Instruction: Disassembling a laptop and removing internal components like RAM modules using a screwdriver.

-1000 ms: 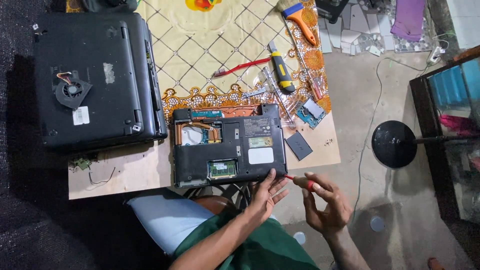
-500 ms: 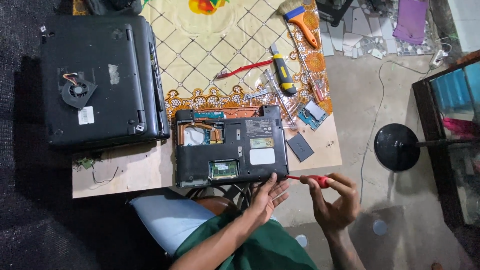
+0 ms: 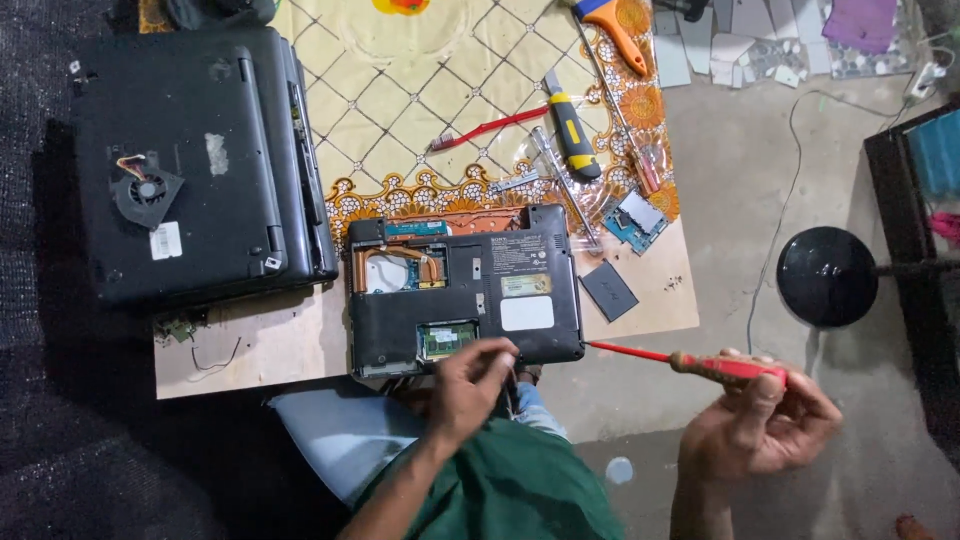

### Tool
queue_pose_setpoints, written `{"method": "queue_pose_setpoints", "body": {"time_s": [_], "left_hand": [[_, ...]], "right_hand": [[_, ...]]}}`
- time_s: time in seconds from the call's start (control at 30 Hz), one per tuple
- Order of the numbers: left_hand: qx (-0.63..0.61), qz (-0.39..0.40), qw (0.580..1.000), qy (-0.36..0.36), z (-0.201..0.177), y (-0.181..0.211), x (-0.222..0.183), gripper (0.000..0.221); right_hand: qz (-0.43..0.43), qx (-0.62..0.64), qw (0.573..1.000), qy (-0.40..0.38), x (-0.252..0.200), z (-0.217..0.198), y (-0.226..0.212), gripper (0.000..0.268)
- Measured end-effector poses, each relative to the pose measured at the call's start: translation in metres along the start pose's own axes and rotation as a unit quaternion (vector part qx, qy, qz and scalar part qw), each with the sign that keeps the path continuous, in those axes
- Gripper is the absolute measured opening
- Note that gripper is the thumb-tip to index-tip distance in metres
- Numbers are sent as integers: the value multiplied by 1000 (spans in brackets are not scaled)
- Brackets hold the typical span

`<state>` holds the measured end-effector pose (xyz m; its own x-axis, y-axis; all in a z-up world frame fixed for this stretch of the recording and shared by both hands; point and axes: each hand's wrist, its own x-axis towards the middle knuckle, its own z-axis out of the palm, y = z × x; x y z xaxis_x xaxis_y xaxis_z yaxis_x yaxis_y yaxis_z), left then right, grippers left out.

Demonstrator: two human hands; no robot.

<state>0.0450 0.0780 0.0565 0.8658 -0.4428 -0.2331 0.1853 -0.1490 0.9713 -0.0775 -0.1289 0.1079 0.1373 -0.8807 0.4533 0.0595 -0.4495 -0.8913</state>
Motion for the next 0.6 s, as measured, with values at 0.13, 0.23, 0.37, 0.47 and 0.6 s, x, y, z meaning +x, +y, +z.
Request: {"method": "queue_pose_setpoints", "body": {"time_s": [0.13,0.23,0.37,0.47,0.6], "left_hand": [[215,216,952,30,-20,3,31,19],[354,229,906,-37,-11,4,43,38],[415,221,872,-140,8,-2,45,60],[432,244,856,-148,13,-20,45,67],[452,252,843,-149,13,-29,46,71]], "right_hand": [[127,71,988,41,-3,4,16,23],[211,141,965,69,-7,3,36,24],[332,183,922,75,-10,-1,56,22],[354,168,916,89,-12,-4,64,15],[363,161,913,95,-10,-5,70,15]]}}
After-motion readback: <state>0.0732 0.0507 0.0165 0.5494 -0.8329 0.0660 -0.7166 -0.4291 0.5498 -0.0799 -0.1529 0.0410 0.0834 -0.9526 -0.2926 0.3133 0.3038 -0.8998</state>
